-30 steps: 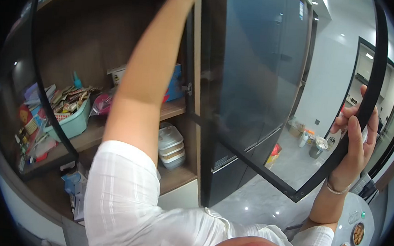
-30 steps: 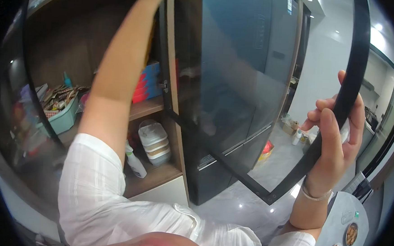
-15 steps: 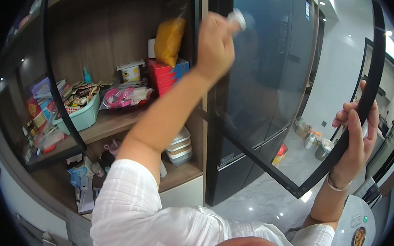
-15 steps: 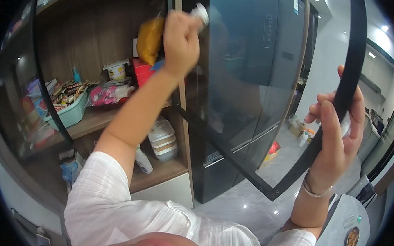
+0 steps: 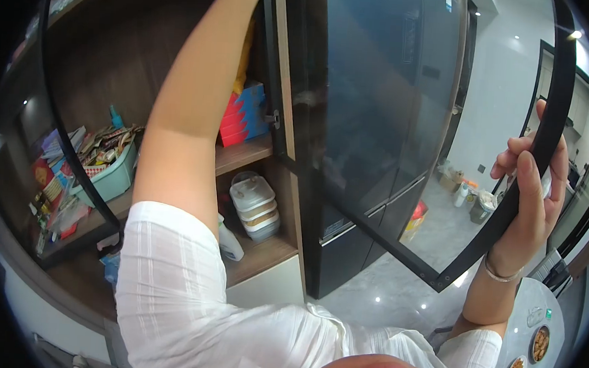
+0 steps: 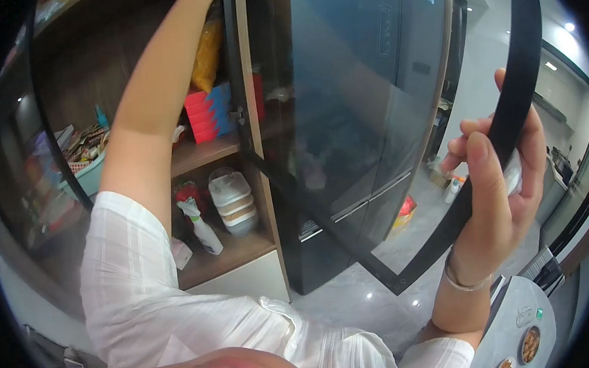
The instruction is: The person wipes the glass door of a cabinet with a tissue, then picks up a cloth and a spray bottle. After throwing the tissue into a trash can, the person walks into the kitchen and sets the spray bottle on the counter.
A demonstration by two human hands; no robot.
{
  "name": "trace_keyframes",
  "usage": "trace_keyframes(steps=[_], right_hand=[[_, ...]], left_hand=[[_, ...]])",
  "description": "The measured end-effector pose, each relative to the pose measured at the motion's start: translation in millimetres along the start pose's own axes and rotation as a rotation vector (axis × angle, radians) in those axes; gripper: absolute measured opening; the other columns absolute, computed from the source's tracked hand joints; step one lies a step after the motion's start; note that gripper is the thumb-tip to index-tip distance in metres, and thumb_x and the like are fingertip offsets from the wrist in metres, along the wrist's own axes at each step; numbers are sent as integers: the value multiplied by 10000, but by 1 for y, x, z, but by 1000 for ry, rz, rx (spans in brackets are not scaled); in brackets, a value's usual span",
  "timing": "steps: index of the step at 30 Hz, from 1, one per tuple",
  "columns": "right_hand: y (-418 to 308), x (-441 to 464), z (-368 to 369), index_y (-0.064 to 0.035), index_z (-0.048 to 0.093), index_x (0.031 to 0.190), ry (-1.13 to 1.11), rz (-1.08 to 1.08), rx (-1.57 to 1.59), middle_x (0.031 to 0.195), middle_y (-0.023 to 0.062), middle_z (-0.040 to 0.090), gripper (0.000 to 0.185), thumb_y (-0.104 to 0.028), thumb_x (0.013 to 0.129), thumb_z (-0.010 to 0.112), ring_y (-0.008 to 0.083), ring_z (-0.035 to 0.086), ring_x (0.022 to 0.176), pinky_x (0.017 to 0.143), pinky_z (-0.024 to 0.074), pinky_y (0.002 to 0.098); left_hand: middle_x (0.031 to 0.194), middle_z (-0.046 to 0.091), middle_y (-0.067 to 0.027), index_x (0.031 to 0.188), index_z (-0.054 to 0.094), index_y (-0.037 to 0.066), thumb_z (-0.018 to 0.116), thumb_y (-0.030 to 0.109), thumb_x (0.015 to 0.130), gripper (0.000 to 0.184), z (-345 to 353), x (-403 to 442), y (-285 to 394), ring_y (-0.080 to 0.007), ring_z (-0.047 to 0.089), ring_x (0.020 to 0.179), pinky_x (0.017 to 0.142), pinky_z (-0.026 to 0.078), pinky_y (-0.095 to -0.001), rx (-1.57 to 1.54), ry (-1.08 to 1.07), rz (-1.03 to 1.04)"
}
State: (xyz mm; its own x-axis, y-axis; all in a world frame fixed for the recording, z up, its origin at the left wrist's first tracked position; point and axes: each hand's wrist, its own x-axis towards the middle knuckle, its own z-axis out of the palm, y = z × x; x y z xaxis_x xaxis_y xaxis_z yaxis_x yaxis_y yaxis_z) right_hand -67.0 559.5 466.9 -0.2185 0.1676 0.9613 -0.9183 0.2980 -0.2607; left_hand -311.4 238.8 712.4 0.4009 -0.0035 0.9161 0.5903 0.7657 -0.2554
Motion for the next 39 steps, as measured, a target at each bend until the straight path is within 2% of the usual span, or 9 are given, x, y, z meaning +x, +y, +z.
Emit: trace_keyframes(steps=[6,11,15,19,21,25,29,33,39], right_hand=[[-11,-3,6,56,510,1337,-31,25,-47,968,94,649,475,-196,942,583,111,641,792,707,523,242],[-18,-6,15,49,508,1342,46,15,-67,1028,108,646,485,-203,937,597,109,642,802,707,523,244],[-24,-9,13,39,498,1358,4,20,-25,1135,111,624,510,-193,923,626,93,593,863,779,472,220],[-31,-12,19,26,505,1356,74,-20,0,1074,47,618,554,-206,897,713,65,563,914,796,433,190],[-31,-13,17,28,529,1331,73,21,11,1097,43,602,544,-207,879,720,90,550,959,841,410,204],[-32,-10,15,50,562,1280,101,28,-16,1134,45,553,515,-224,870,710,115,525,1017,873,399,218],[-33,-9,19,74,557,1281,95,-25,-5,1083,37,523,506,-177,869,712,109,510,990,877,399,217],[-66,-21,40,70,517,1346,53,-3,31,1175,69,580,522,-98,880,682,118,548,1064,931,420,234],[-135,-41,101,64,485,1378,-46,-22,166,1183,108,570,591,-47,832,682,187,532,1067,926,415,292]], left_hand=[[824,541,-175,795,547,-19,555,87,947,186,-61,-173,49,-361,541,785,700,433,-429,26,-87,-79],[806,536,-171,852,589,-42,582,-28,881,33,-140,-278,135,-354,549,772,701,445,-422,-146,-357,-321],[826,570,-119,868,608,-19,630,-13,850,29,-131,-242,119,-248,581,782,704,464,-342,-218,-251,-336],[832,578,-156,835,601,-12,626,51,881,82,-56,-89,57,-324,569,782,706,460,-395,-189,110,-91],[884,606,-227,876,671,-30,589,117,918,173,-30,-36,37,-405,588,829,744,469,-457,-52,88,-106],[841,601,-175,859,656,-17,617,147,924,181,-17,-48,40,-347,587,767,698,470,-417,-41,18,-23],[756,485,-157,703,461,-22,591,53,937,278,-75,-135,119,-335,488,705,650,398,-435,-232,-71,-110],[871,546,-133,878,599,-24,618,-33,873,21,-166,-227,202,-263,555,791,712,449,-331,-381,-320,-311],[994,576,-57,997,625,-23,604,-23,924,77,-287,-212,234,-142,563,916,773,449,-254,-681,-544,-614]])
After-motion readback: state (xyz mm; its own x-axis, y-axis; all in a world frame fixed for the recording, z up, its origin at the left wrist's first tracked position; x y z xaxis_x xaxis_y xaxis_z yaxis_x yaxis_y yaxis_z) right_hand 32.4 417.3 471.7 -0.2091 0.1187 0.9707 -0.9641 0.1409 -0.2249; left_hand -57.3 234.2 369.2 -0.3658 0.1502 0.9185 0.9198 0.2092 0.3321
